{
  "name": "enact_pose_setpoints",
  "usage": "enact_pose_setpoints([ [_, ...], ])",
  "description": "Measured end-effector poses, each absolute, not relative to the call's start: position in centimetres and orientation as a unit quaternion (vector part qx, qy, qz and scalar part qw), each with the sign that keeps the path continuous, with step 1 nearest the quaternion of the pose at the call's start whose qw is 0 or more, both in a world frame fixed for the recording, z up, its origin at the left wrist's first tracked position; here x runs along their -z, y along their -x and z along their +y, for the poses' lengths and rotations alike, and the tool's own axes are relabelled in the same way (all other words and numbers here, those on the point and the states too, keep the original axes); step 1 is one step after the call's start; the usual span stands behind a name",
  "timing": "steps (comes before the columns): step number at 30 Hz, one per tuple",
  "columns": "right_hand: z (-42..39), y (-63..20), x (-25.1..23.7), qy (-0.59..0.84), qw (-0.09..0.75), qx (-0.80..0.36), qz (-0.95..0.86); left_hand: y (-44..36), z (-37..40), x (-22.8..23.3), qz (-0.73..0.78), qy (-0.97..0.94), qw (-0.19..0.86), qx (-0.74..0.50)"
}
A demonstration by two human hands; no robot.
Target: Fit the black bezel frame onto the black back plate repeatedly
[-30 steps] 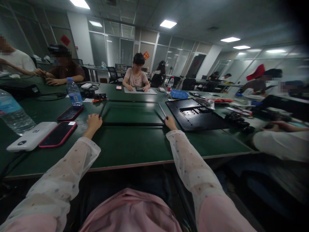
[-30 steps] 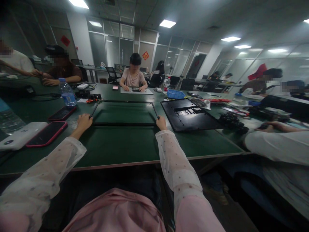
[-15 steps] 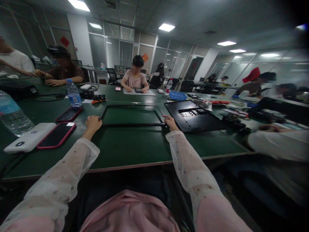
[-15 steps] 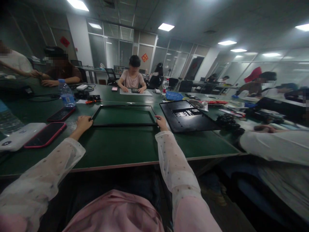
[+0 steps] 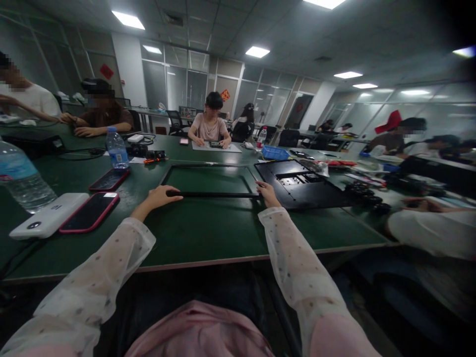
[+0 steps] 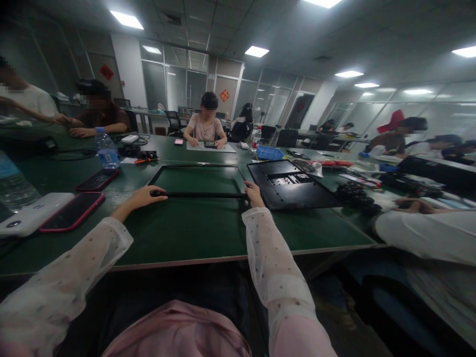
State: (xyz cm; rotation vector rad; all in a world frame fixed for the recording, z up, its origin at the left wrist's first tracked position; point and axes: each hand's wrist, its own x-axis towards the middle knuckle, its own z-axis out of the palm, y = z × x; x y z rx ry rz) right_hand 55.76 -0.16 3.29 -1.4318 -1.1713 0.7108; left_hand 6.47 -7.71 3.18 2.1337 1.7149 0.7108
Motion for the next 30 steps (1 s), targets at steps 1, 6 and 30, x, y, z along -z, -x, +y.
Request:
enact_pose_setpoints([
  [1, -0.1, -55.8, -3.3, 0.602, 0.551, -0.303, -0.492, -6.5, -7.6, -3.1, 0.603, -0.743, 0.152, -0.248],
  [6, 0.4, -56.2, -3.1, 0.588, 0.575, -0.322, -0.470, -6.8, -7.3, -2.5, 0.626, -0.718, 0.140, -0.272],
  [30, -4.1, -62.3, -5.5, 0.790, 0.587, 0.090, -0.155, -6.2, -6.8, -3.1, 0.567, -0.483, 0.281, -0.605],
])
